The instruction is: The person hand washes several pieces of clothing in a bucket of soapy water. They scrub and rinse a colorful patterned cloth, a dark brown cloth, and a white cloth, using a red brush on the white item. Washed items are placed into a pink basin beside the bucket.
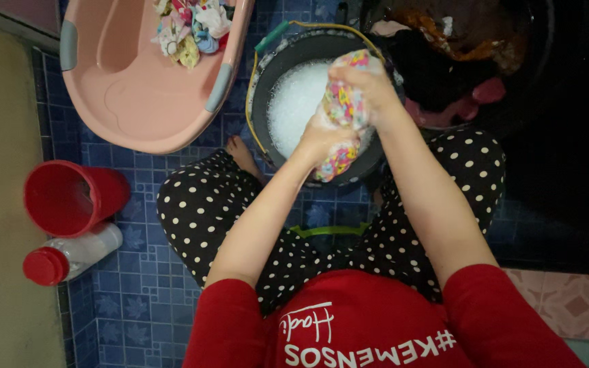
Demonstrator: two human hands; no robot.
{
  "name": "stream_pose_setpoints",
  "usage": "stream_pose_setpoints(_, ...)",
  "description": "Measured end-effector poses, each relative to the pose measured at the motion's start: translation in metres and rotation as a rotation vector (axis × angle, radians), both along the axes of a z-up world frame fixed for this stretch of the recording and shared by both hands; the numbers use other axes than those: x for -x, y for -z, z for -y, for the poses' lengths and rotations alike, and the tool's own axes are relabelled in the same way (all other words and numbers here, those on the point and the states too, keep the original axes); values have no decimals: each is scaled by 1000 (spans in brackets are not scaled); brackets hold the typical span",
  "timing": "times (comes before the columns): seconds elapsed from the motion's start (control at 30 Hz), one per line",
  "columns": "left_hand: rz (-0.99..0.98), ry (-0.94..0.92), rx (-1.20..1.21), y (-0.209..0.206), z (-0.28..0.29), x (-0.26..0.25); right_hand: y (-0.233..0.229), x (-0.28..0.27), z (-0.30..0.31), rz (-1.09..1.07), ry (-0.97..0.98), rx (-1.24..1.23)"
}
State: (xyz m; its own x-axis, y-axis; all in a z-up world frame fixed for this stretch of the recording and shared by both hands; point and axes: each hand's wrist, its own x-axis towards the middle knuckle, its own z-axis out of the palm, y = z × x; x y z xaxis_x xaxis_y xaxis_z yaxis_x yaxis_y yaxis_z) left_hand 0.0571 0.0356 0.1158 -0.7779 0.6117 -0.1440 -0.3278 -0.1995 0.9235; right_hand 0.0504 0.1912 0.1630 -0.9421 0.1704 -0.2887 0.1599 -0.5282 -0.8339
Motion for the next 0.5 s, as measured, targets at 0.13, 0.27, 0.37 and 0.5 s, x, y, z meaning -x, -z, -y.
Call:
stream_pose_setpoints(0.13, -257, -50, 421, 13, 3, -7, 22, 0, 10, -131, 1, -533)
stream_pose_setpoints(0.27, -313, 53, 755, -13, 7, -11, 20, 0, 34, -83, 35, -1284)
stream_pose_setpoints(0.37, -159, 168, 960, -38, 6, -8, 16, 2, 39, -164, 17, -1413)
stream_pose_setpoints(0.5, -331, -145, 596, -37, 15, 7, 6, 6, 15, -298, -35, -441)
